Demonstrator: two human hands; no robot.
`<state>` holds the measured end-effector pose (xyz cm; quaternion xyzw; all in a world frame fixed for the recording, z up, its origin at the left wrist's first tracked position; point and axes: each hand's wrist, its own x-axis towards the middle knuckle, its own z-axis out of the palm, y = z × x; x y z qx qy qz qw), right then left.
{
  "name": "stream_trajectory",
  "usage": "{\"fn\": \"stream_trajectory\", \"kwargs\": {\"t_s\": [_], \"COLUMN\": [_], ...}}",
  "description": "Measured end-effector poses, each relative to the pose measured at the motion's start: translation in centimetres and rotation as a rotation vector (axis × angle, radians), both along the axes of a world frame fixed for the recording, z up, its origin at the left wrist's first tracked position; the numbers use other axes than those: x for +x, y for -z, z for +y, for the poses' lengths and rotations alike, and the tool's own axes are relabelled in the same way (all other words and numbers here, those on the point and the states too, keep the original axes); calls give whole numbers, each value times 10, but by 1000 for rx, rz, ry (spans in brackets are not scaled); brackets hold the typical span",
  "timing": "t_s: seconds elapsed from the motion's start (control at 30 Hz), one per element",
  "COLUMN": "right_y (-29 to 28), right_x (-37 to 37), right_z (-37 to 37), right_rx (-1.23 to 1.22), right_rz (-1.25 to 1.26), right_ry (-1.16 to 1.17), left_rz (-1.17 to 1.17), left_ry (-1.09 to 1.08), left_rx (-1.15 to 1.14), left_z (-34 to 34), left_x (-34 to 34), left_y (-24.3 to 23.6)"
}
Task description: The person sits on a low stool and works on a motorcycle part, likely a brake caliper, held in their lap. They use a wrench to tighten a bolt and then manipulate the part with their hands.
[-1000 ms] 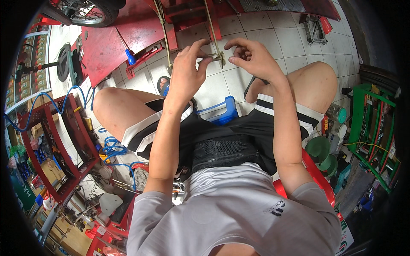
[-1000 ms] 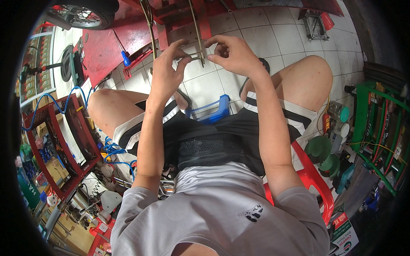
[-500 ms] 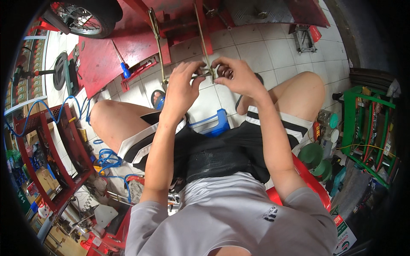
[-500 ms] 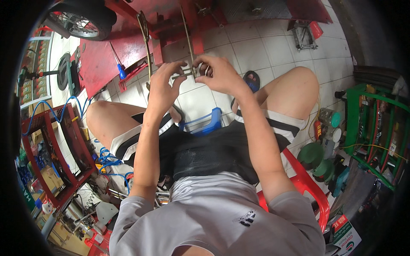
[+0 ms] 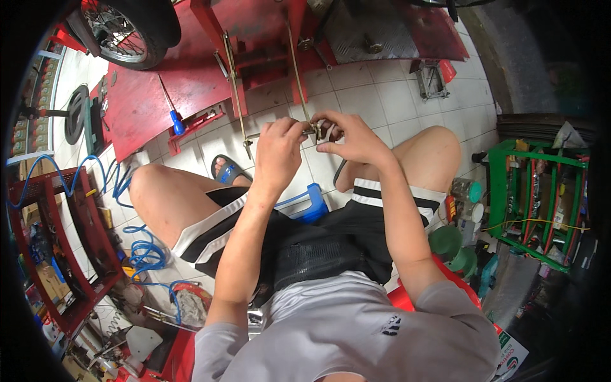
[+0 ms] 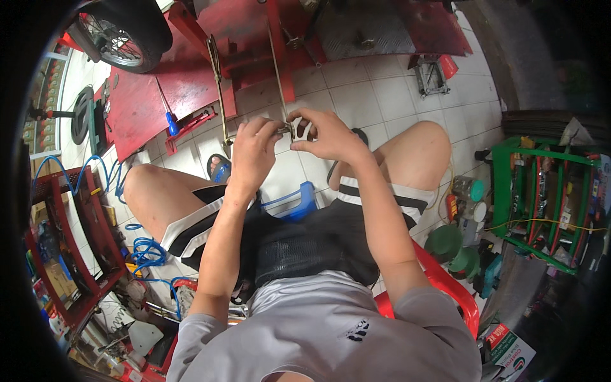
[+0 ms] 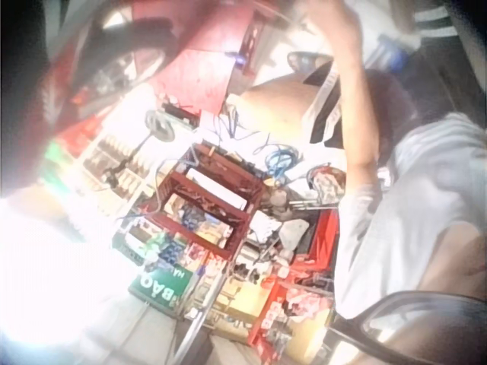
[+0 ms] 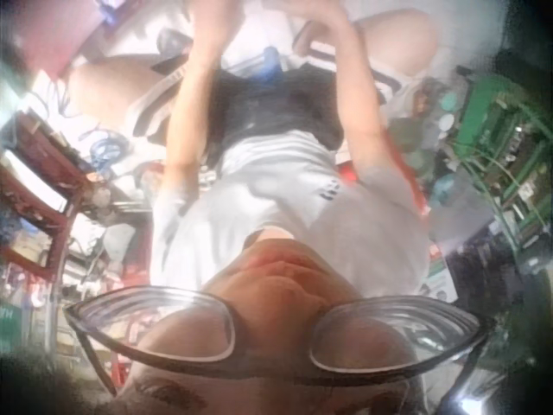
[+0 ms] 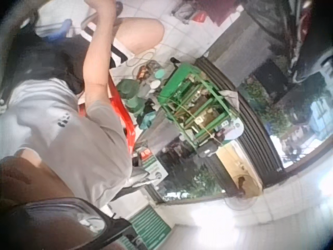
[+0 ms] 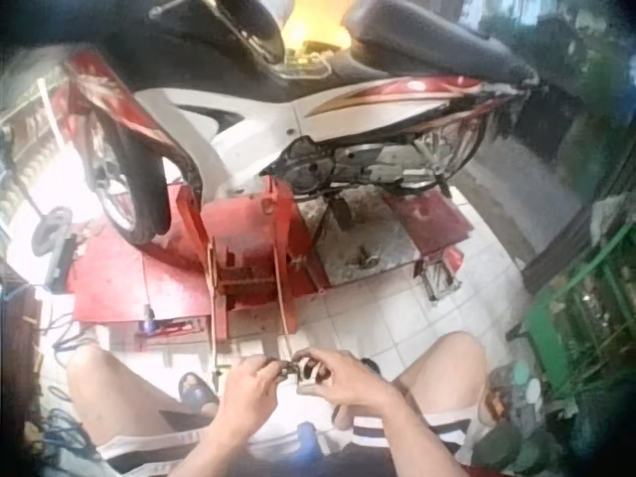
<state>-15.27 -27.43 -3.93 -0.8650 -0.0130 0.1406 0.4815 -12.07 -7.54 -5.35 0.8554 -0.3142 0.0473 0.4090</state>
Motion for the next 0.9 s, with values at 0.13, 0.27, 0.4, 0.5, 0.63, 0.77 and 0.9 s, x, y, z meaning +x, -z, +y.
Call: {"fn": "stream_trajectory", "kwargs": {"t_s": [0.13,0.27,0.4,0.5,0.63,0.77,0.9], "right_y": [-32,-35,49,102,133,148,167], "right_x": [29,99,183,223,263,276,287], "right_z": [-36,-85,-171,-217,-223,-212,-221], "right_rx": [-153,-518,-742,-998,-1194,-1300,-1361], "right_rz": [248,389,403,457,308,326,271], "right_ry": [-272,-357,-77,111,377,402,302], "left_rz": [38,99,177,247,294,321,346], "left_ry": [-18,15,43,45,67,42,35], "left_rx": [-30,18,-78,-149,-134,-198,-257], "left_z": [-13,-20,-23,-21,-12,-9,-9], "left_x": [1,4,9,20,34,40,38], "left_y": [4,-6,-30,-40,-35,-31,-25]}}
